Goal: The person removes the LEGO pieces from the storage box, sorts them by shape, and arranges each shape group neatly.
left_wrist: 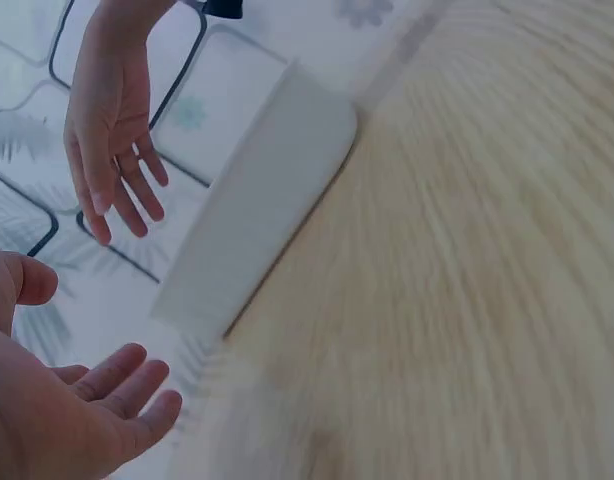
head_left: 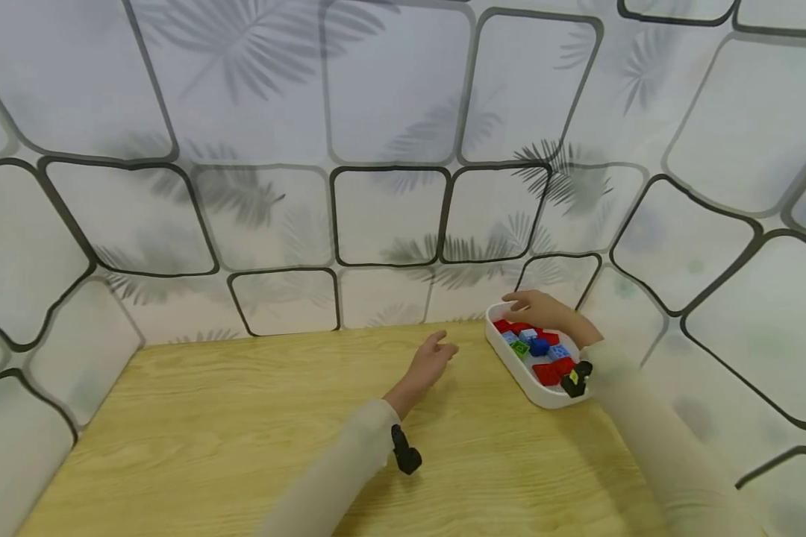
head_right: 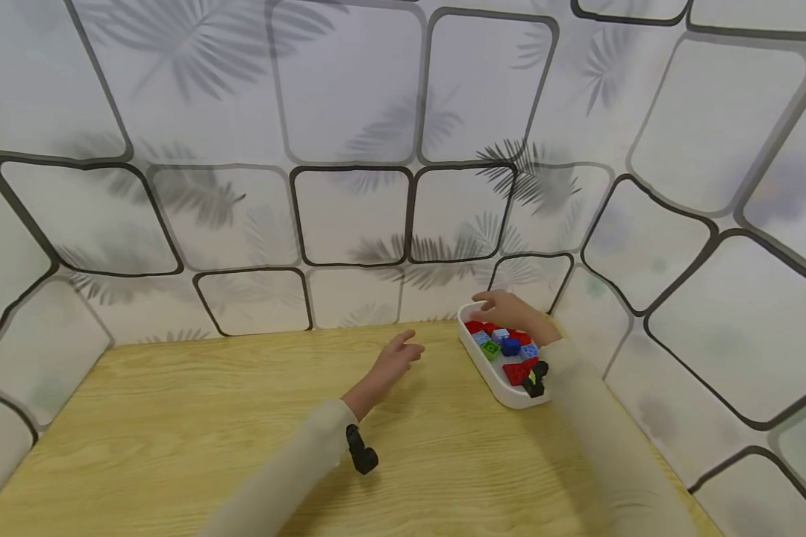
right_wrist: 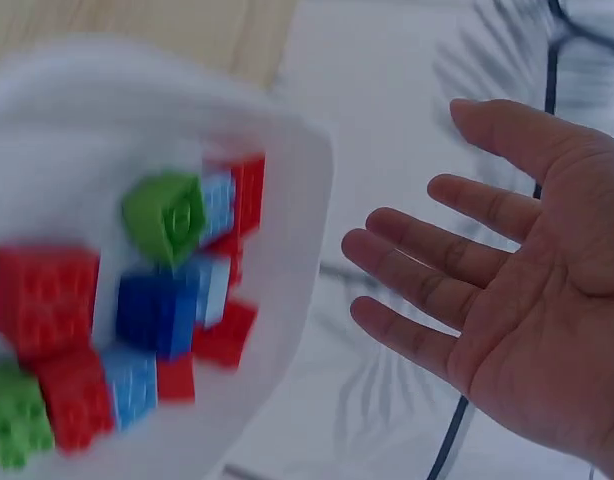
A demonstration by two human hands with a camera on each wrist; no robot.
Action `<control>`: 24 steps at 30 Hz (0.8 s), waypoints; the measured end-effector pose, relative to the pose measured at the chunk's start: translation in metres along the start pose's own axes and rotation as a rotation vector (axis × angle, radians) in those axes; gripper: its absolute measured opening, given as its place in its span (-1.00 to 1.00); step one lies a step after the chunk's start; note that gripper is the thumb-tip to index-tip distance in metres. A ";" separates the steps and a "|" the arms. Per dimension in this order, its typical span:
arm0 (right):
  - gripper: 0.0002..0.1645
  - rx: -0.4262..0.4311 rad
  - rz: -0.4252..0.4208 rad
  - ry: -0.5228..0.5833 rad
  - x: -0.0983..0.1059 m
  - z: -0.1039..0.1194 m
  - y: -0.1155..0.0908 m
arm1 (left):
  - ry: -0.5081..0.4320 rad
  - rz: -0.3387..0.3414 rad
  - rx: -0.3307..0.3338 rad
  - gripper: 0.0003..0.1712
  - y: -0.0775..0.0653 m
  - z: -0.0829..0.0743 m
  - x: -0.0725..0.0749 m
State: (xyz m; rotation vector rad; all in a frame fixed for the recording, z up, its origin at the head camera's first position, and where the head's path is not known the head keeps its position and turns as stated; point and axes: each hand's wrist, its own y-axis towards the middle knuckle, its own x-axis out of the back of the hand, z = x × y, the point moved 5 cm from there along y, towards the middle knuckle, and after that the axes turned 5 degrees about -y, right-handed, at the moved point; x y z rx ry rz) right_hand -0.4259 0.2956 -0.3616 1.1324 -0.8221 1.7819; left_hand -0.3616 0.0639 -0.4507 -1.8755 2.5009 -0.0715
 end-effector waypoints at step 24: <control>-0.29 -0.377 0.132 0.279 0.010 -0.121 -0.059 | -0.460 0.046 0.121 -0.35 0.027 0.020 -0.108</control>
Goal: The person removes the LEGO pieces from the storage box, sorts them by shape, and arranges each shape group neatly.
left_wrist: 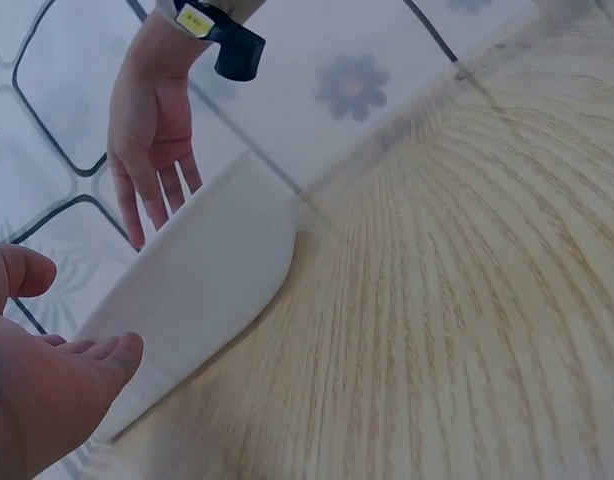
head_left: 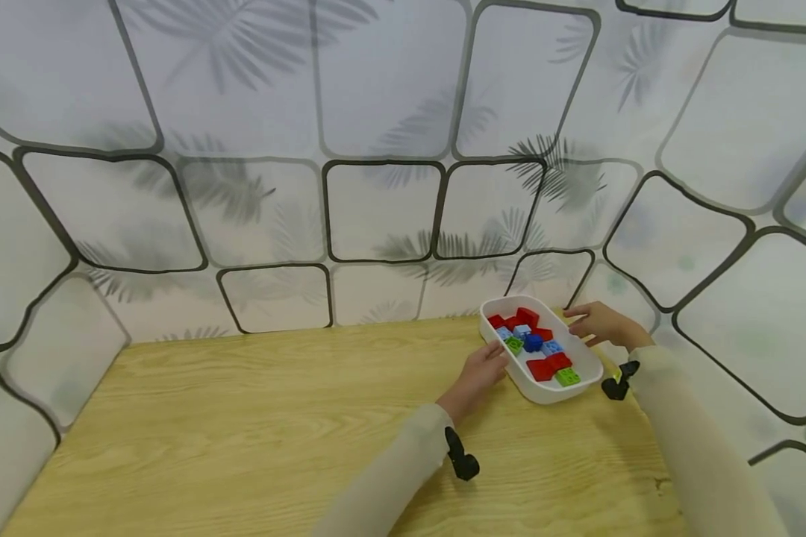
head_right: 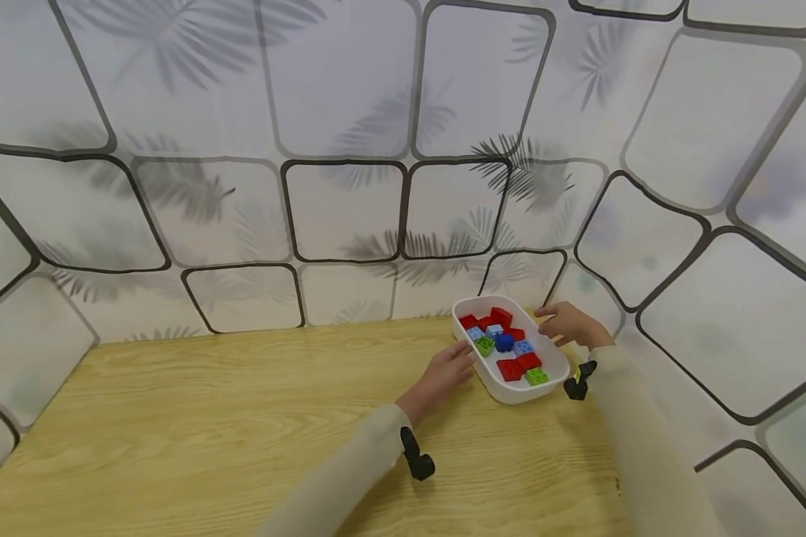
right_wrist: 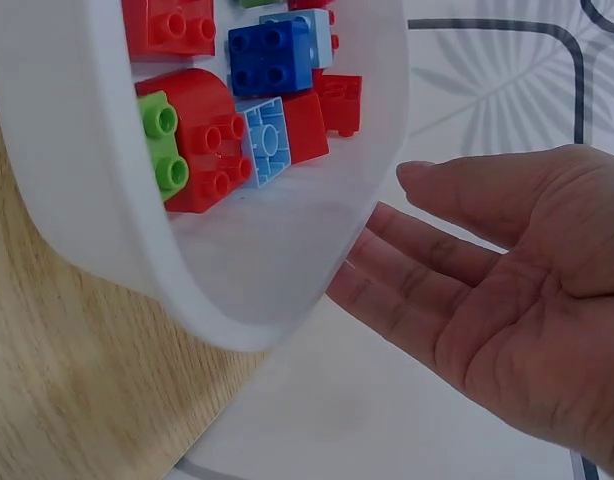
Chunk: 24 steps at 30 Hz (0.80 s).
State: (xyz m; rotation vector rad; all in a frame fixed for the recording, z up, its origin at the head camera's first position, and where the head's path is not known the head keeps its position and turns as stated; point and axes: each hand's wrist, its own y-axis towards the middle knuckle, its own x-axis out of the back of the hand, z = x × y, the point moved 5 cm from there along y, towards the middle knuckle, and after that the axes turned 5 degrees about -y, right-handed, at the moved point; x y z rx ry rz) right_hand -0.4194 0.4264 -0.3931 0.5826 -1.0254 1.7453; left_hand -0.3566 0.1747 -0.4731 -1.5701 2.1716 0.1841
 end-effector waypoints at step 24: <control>-0.43 0.136 0.035 0.166 -0.047 0.044 0.009 | -0.004 -0.104 -0.025 -0.35 -0.010 -0.030 0.083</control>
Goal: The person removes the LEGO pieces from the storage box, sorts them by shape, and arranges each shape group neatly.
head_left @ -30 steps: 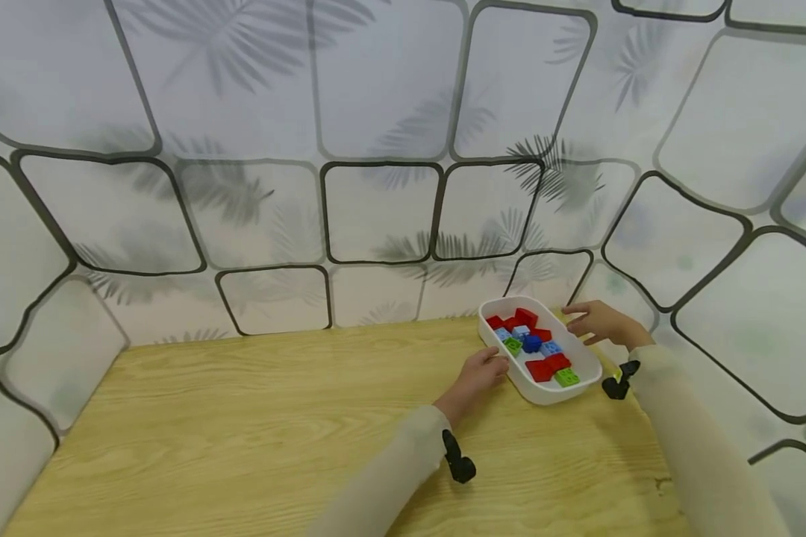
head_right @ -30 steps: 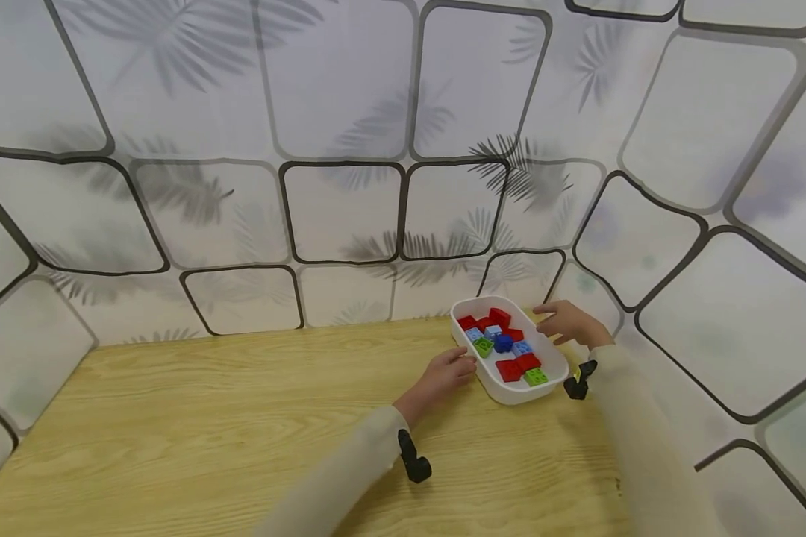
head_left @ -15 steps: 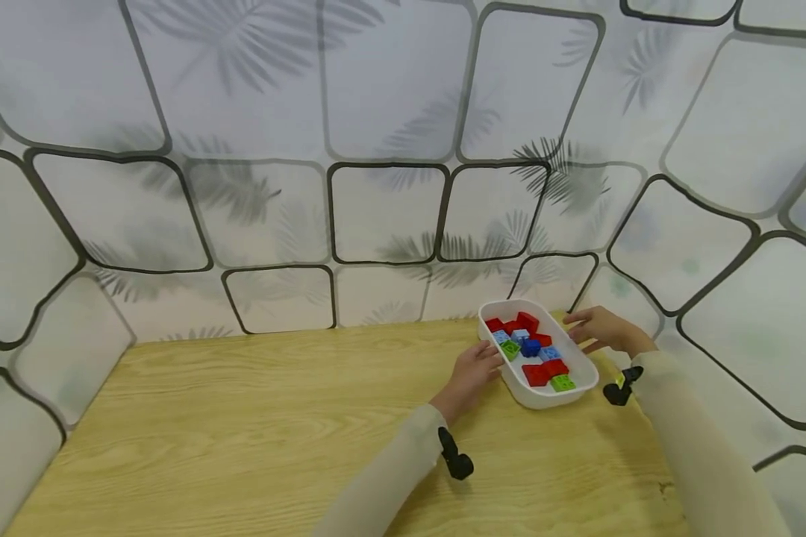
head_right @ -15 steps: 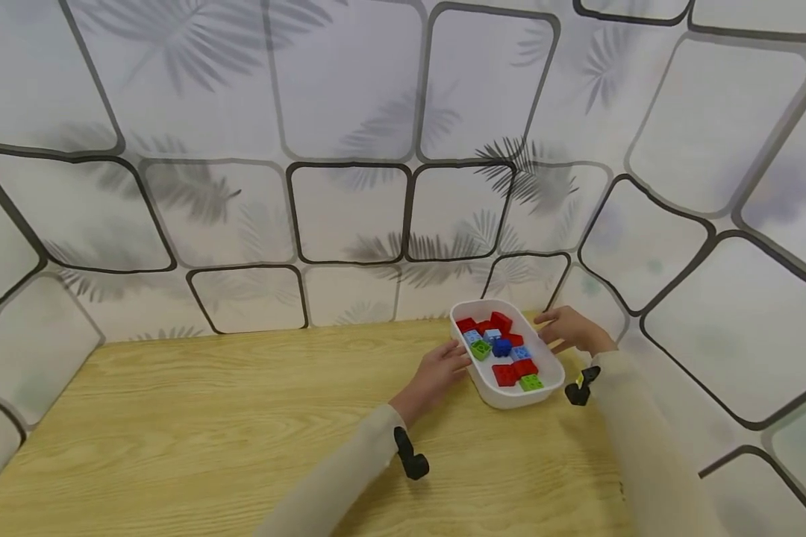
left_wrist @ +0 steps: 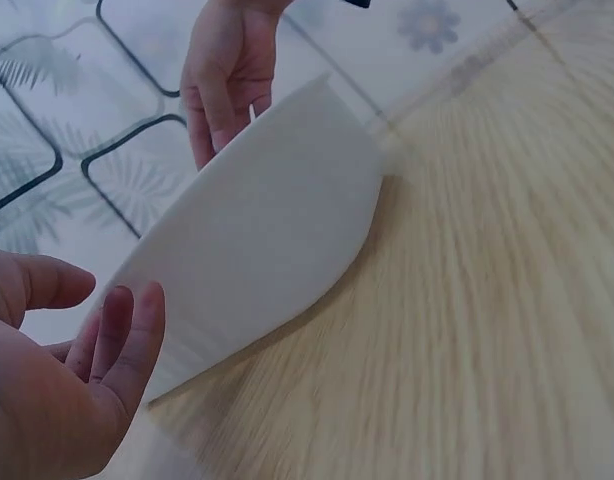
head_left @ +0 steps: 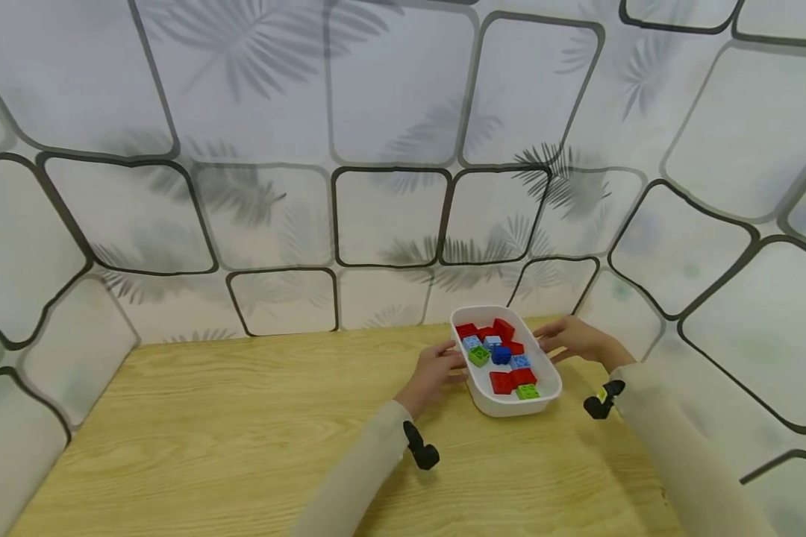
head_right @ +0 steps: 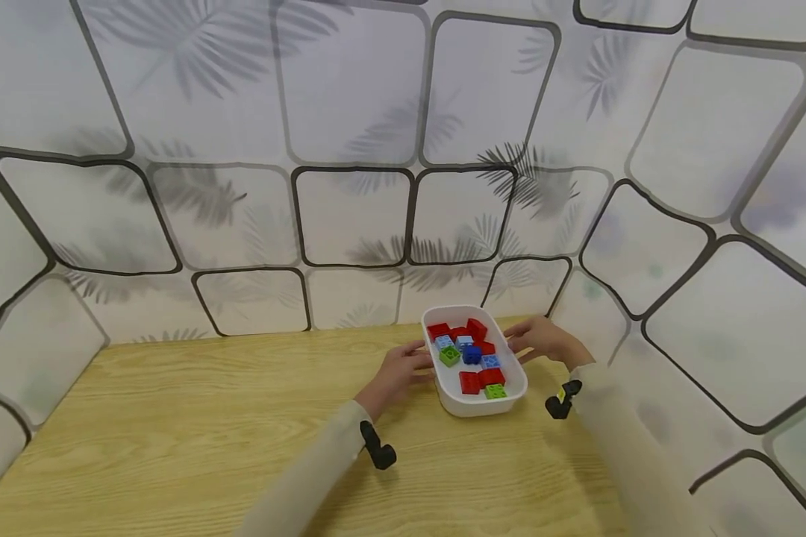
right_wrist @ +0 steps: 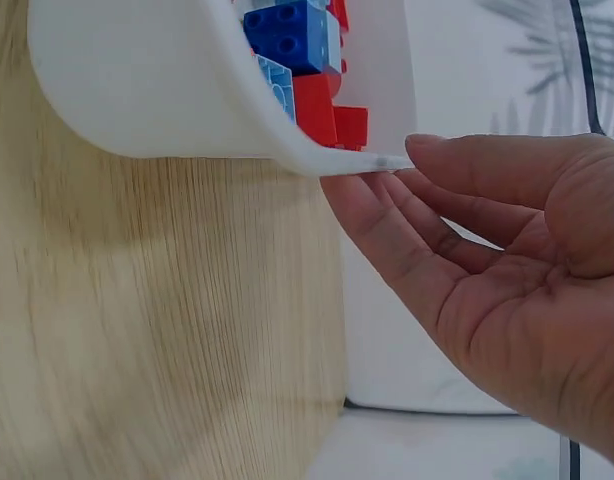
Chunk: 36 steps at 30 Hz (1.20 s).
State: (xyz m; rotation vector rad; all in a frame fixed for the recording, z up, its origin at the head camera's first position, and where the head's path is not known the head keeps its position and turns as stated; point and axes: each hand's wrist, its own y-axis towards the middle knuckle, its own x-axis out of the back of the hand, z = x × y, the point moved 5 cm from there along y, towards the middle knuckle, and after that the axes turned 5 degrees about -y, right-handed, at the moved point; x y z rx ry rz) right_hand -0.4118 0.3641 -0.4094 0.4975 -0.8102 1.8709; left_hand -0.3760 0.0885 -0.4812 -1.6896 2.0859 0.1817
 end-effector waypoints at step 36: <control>-0.44 0.224 -0.003 0.377 -0.170 0.129 0.059 | 0.356 0.056 0.035 -0.39 -0.075 -0.093 0.213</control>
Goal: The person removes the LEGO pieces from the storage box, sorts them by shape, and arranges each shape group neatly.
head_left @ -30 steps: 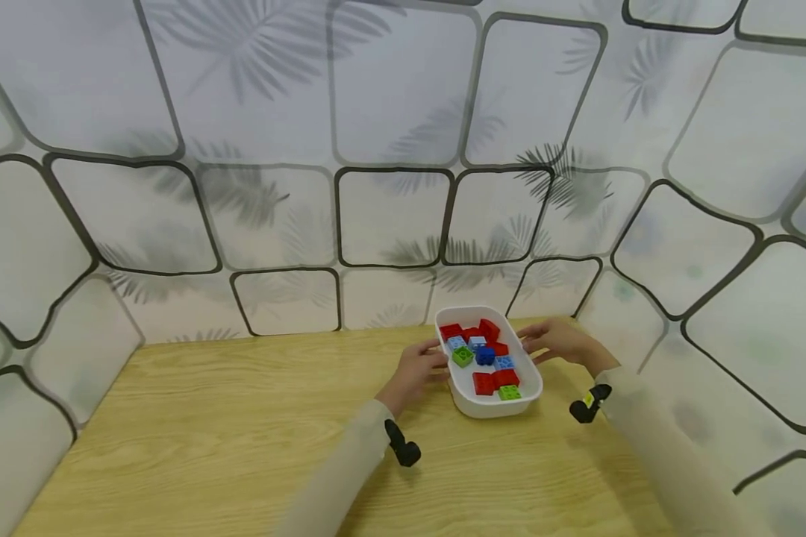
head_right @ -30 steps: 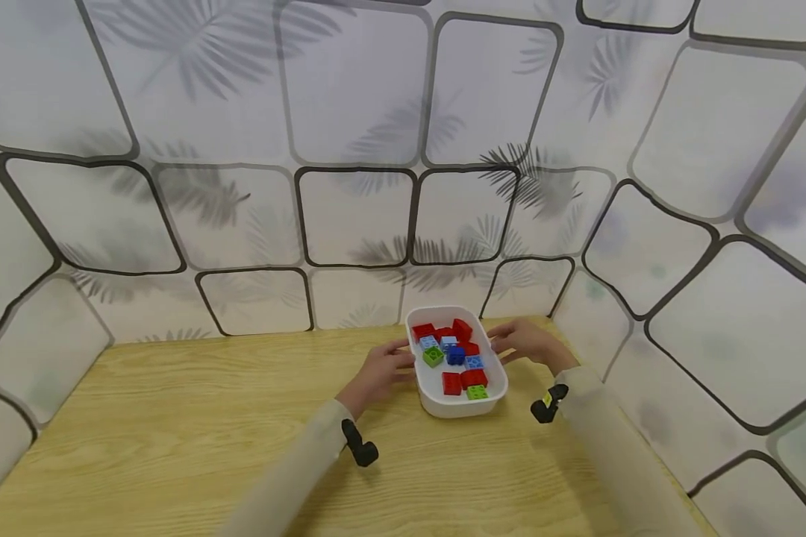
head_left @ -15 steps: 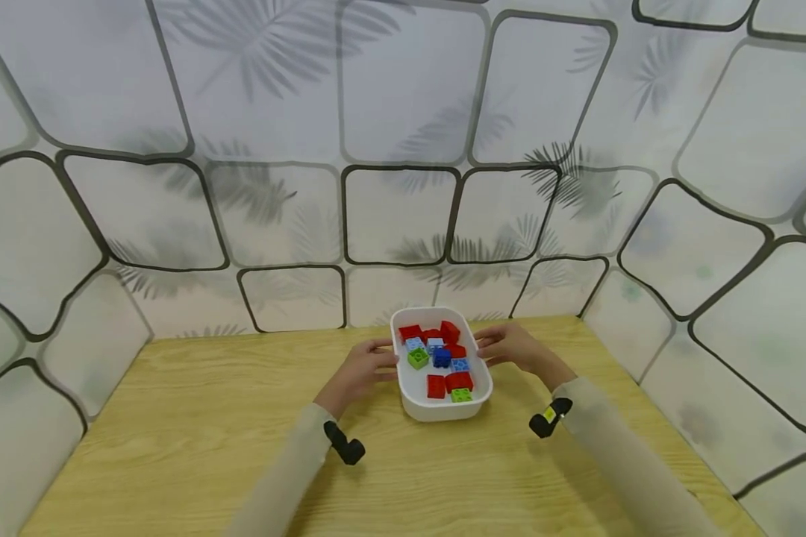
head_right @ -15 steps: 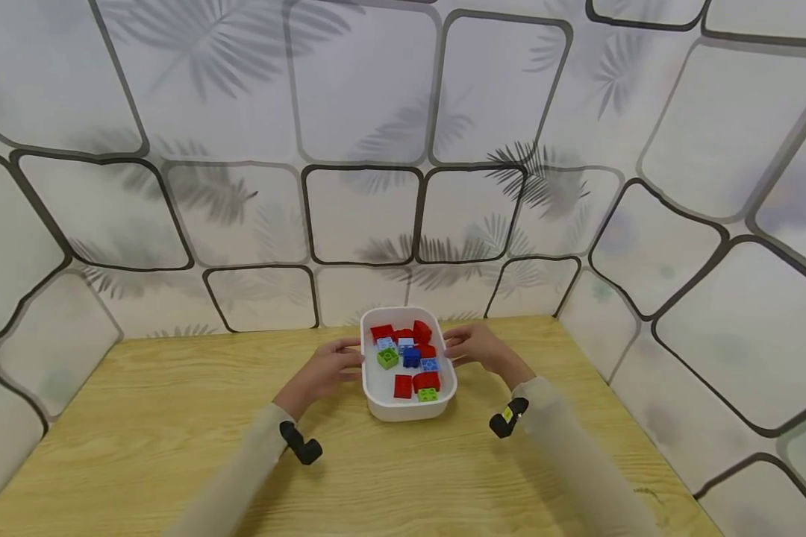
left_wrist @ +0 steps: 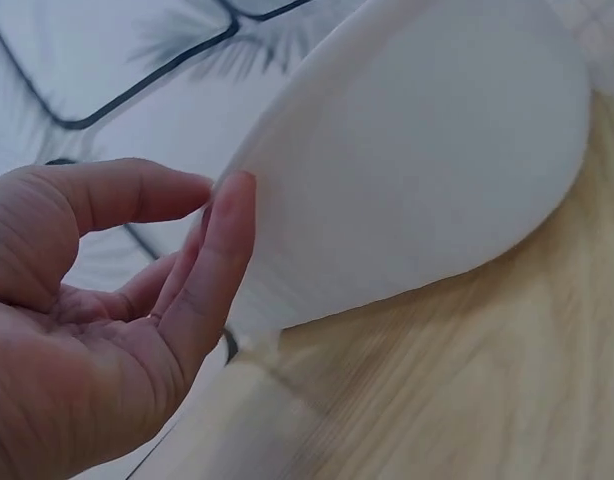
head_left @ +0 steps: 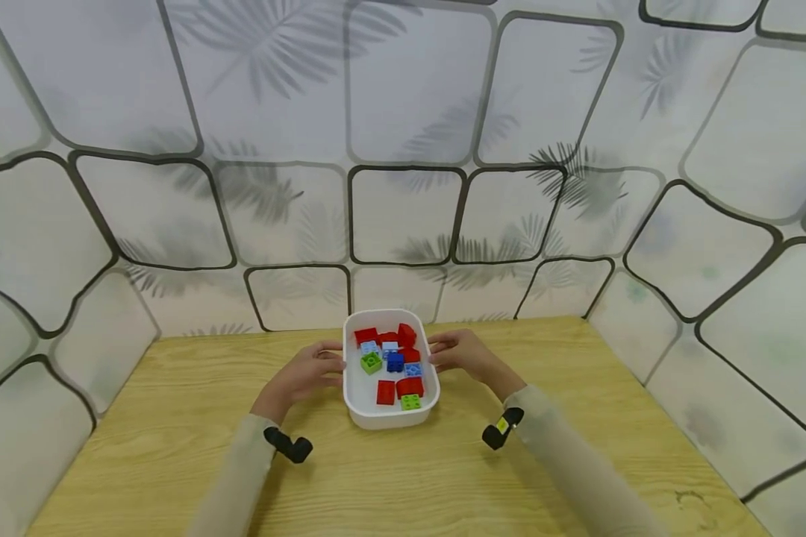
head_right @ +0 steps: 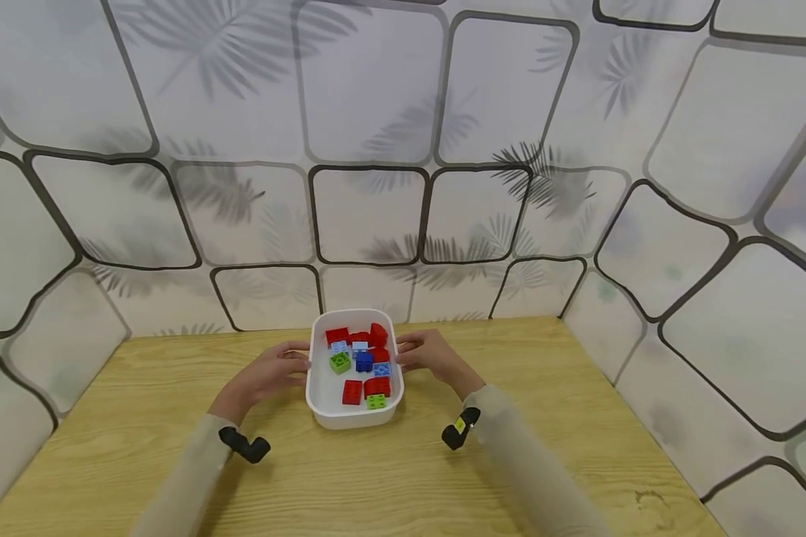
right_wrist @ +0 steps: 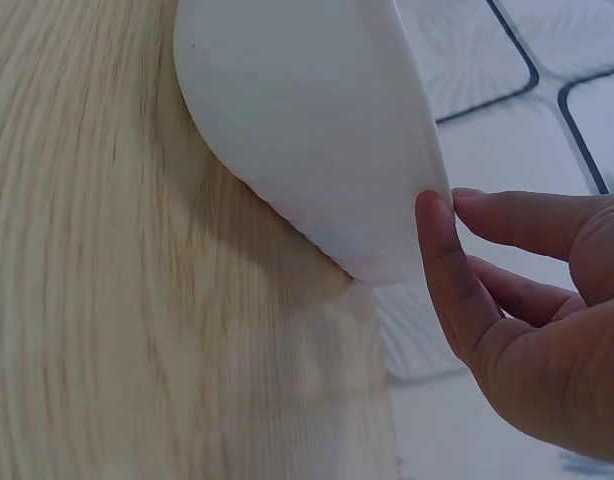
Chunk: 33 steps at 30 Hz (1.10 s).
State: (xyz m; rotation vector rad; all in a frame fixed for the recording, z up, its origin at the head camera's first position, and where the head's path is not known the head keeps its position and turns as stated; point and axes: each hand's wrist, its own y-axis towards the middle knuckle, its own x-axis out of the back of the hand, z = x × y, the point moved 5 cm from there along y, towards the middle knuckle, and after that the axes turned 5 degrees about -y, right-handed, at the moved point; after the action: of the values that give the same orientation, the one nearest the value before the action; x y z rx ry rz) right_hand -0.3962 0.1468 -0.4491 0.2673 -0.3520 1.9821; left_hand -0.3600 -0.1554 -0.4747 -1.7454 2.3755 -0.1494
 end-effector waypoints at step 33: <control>-0.43 -0.009 -0.019 0.142 -0.067 0.018 0.026 | 0.003 0.047 -0.057 -0.39 -0.028 0.001 0.073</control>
State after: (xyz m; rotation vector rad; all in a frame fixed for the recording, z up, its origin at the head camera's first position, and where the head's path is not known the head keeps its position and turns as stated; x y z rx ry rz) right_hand -0.3910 0.0741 -0.4587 0.1232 -0.2664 1.9674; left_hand -0.3545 -0.2330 -0.4768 -1.7130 2.4441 -0.0785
